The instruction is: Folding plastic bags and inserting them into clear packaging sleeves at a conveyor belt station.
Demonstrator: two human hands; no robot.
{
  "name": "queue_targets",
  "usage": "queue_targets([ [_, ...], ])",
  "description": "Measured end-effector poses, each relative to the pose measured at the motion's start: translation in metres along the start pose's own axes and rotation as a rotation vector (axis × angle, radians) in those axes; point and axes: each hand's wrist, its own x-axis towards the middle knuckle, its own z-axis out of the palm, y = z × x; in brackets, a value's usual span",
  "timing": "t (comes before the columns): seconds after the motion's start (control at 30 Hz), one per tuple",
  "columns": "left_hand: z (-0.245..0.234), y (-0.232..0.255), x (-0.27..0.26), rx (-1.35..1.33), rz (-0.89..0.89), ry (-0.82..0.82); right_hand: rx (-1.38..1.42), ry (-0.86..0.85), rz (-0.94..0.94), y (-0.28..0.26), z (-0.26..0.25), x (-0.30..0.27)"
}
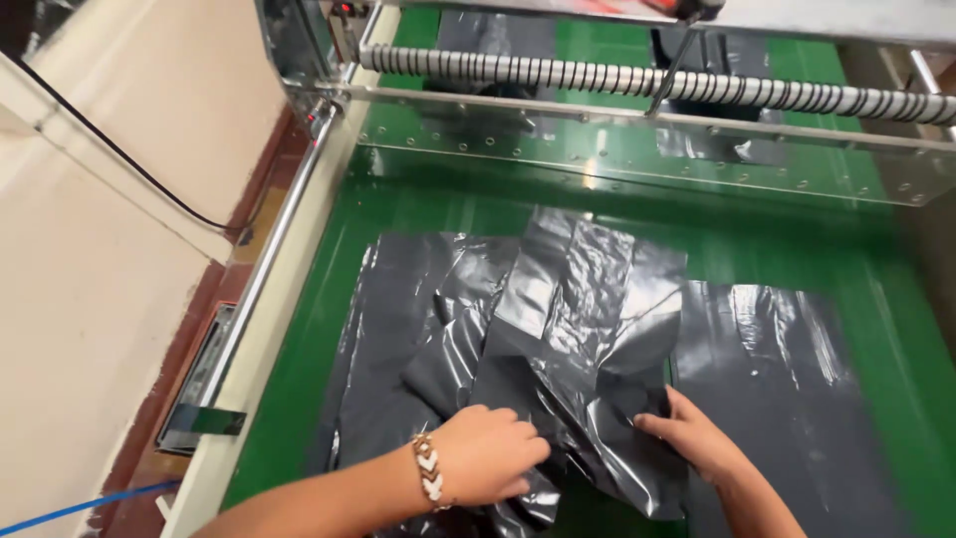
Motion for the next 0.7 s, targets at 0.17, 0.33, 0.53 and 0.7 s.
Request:
queue_targets([
  [0.17,0.034,0.008,-0.040,-0.020,-0.223,-0.005,-0.194,0.125,0.161,0.036,-0.002,0.004],
  [0.33,0.067,0.043,-0.092,-0.052,-0.445,-0.015,-0.074,0.270,-0.171,0.062,-0.014,0.015],
  [0.53,0.104,0.087,-0.166,-0.066,-0.782,-0.101,-0.496,0.569,-0.417,0.069,-0.092,-0.001],
  [0.7,0.123,0.130,-0.217,-0.166,-0.963,-0.102,-0.973,0.758,-0.504,0.069,-0.090,-0.046],
])
